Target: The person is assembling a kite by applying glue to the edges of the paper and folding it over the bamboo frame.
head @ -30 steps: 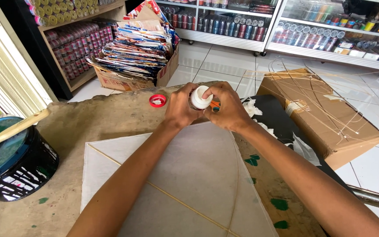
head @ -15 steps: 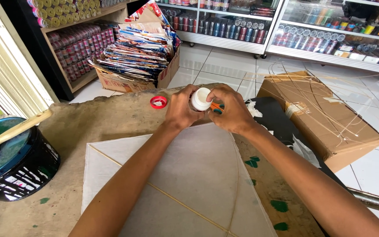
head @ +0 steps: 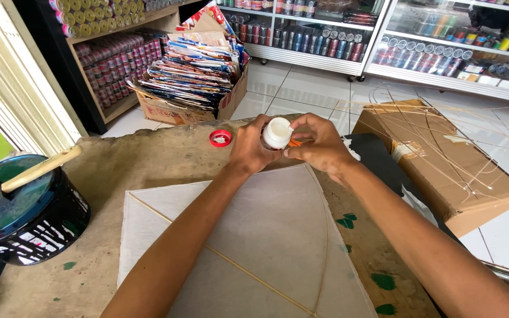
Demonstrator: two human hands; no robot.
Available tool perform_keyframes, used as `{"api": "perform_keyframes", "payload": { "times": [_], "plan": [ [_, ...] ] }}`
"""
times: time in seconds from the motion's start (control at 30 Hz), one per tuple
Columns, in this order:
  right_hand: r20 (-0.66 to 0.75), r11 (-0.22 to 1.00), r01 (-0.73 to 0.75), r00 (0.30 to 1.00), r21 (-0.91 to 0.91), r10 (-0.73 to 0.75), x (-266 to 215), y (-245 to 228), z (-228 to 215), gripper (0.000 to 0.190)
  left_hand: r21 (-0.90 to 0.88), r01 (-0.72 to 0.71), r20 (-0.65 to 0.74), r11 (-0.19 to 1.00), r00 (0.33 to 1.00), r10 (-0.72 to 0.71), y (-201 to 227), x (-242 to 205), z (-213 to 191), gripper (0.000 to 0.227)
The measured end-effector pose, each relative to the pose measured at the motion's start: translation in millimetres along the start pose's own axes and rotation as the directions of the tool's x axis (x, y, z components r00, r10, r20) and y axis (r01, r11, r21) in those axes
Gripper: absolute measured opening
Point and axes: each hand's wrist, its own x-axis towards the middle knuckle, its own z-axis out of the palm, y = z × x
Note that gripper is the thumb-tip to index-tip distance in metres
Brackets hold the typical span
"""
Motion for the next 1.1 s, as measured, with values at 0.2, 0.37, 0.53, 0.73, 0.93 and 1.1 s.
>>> {"api": "perform_keyframes", "payload": {
  "times": [0.2,0.37,0.53,0.73,0.93,1.1],
  "plan": [
    [-0.020,0.994,-0.058,0.998,0.094,0.060,-3.0,1.1,-7.1,0.055,0.069,0.178,0.081,0.982,0.980,-0.183,-5.8,12.7,-2.4,0.069],
    [-0.094,0.989,-0.083,0.993,-0.120,0.072,-16.7,19.6,-22.8,0.049,0.047,0.274,0.079,0.961,0.958,-0.277,20.9,3.2,-9.7,0.088],
    [-0.100,0.955,-0.101,0.992,-0.278,0.076,-48.9,22.0,-41.4,0.047,0.344,-0.089,-0.180,0.935,0.971,0.159,32.8,-17.6,7.8,0.063],
    [-0.018,0.953,-0.088,0.996,-0.288,0.086,-70.2,34.2,-46.4,0.049,0.152,-0.373,0.341,0.915,0.889,0.305,35.0,-51.4,30.2,0.026],
    [0.023,0.949,-0.092,0.994,-0.300,0.104,-76.6,33.9,-41.6,0.052,0.199,-0.346,0.464,0.917,0.858,0.223,50.5,-63.3,22.6,0.034],
    [0.087,0.896,-0.034,0.993,-0.443,0.081,-74.1,33.3,-43.2,0.057,0.168,-0.374,0.465,0.912,0.846,0.261,53.3,-66.2,17.4,0.030]
  ]
}}
